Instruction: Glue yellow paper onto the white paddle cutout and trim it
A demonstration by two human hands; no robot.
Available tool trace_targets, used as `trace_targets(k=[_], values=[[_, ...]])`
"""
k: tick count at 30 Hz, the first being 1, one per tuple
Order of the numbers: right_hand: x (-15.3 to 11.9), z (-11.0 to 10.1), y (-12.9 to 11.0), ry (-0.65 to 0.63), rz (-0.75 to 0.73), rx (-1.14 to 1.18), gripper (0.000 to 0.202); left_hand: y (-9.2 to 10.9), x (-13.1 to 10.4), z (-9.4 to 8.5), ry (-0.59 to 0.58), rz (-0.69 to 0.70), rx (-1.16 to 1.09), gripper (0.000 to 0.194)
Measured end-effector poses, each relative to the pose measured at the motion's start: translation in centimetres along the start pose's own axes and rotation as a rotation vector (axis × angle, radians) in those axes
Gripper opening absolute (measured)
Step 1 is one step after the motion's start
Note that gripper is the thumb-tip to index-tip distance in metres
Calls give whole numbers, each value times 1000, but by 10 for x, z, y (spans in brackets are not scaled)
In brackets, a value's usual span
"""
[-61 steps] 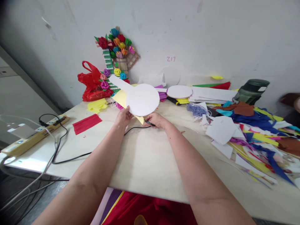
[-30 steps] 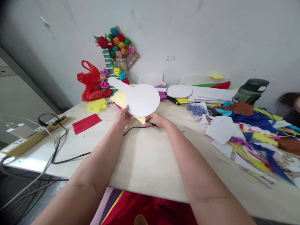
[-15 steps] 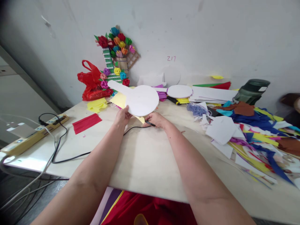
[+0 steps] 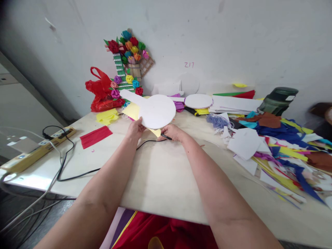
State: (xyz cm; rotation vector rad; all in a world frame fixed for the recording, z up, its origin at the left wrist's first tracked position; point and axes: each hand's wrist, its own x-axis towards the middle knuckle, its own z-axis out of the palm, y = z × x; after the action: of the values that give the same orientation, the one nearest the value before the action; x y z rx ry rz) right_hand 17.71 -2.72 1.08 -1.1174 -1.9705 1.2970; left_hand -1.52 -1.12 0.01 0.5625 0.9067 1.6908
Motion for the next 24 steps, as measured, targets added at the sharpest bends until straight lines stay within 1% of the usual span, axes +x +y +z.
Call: trace_targets(k=[4,8,14,18,24], values=[[-1,1,-1,18,19,-9,29,0,0,0,-6,6,-10,13],[2,2,4,29,32,-22,36,1,-3,1,-2,2,-14,17],[3,4,5,46,15,-27,31,0,-3,3,1,4,4,17],[1,4,1,22,-4,-14,28,-1,-1,2,5,-5,9,14],[1,1,-1,9,-17,-26,31,-1,0,1,-3,-27,14,18]])
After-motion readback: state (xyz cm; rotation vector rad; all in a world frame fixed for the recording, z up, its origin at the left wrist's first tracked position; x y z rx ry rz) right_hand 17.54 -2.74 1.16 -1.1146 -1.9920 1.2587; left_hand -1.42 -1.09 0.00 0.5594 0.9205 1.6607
